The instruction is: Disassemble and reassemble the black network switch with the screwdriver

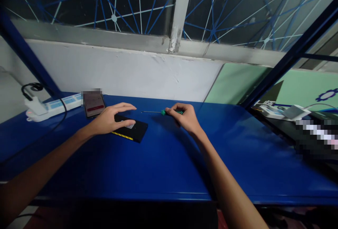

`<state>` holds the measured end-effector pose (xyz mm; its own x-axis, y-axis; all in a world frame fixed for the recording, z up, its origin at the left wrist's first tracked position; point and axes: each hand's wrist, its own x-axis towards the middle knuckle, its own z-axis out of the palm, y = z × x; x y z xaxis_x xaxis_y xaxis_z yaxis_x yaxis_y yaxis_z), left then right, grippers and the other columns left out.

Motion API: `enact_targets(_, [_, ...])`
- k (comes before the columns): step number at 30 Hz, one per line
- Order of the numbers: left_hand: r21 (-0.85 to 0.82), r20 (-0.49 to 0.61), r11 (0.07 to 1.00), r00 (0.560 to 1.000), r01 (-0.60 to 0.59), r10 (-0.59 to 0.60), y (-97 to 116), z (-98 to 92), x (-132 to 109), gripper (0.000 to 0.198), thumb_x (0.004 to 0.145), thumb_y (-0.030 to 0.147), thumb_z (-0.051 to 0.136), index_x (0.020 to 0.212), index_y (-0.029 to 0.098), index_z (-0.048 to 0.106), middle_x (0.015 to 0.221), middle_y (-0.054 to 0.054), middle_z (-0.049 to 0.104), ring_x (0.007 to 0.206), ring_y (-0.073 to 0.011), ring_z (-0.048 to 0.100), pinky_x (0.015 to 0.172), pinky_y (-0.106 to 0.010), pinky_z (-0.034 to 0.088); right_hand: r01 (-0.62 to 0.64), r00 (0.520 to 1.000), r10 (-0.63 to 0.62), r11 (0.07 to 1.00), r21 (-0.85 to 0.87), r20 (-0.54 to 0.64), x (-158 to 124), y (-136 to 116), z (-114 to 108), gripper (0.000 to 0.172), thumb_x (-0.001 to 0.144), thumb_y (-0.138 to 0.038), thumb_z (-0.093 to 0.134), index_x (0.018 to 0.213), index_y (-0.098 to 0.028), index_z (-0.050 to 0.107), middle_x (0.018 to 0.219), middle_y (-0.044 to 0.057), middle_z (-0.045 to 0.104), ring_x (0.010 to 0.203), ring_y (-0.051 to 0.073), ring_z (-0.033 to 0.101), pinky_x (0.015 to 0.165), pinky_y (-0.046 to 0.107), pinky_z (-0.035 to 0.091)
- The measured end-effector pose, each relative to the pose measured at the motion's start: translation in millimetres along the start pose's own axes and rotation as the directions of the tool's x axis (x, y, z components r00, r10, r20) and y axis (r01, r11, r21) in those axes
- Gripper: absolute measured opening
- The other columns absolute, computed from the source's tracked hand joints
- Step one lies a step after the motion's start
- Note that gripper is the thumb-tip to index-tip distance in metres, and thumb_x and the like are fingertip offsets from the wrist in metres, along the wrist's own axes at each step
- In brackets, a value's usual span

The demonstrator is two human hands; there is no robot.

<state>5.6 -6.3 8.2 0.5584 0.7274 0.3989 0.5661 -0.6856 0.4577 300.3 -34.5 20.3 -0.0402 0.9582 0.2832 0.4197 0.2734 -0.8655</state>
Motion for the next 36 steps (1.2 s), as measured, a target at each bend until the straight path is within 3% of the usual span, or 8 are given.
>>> enact_targets(2, [-0.055,-0.136,0.998,0.990,-0.029,0.022,6,9.6,2,0.042,0.083,0.050,0.065,0.112,0.020,0.069,0.116,-0.009,0.068,0.105,-0.0243,0.064,0.094,-0.040,0.049,-0.006,1.000,0.006,1.000,0.025,0.010,-1,-3,2,0.031,0.081,-0.043,0.069,0.066,-0.017,0.060,0.043,-0.004,0.049,0.035,0.008,0.042,0.039,0.025,0.033])
enact_targets(8, [-0.120,-0.258,0.992,0.966,-0.028,-0.004,2,30.9,3,0.028,0.076,0.042,0.076,0.090,0.018,0.075,0.094,-0.008,0.074,0.085,-0.0215,0.069,0.078,-0.033,0.053,0.004,0.997,-0.007,0.999,0.049,0.070,-5,-11,9,0.031,0.081,-0.043,0.069,0.067,-0.016,0.062,0.044,-0.004,0.048,0.036,0.008,0.042,0.038,0.024,0.033])
enact_targets(16, [-0.057,-0.273,0.996,0.960,-0.073,0.054,-1,35.8,3,0.019,0.086,0.033,0.065,0.076,0.020,0.074,0.080,-0.006,0.075,0.076,-0.0205,0.068,0.071,-0.034,0.053,0.024,0.995,-0.025,1.000,0.011,0.096,-7,-14,12,0.029,0.082,-0.042,0.067,0.069,-0.016,0.063,0.044,-0.004,0.049,0.036,0.008,0.042,0.039,0.024,0.032])
enact_targets(36, [0.042,-0.278,0.998,0.958,-0.056,0.065,-5,35.8,2,0.018,0.086,0.031,0.064,0.080,0.023,0.079,0.081,-0.004,0.076,0.076,-0.0206,0.068,0.070,-0.035,0.053,0.043,0.995,-0.036,0.996,-0.072,0.094,-9,-17,14,0.029,0.081,-0.043,0.066,0.069,-0.016,0.062,0.046,-0.003,0.051,0.037,0.008,0.042,0.041,0.025,0.032])
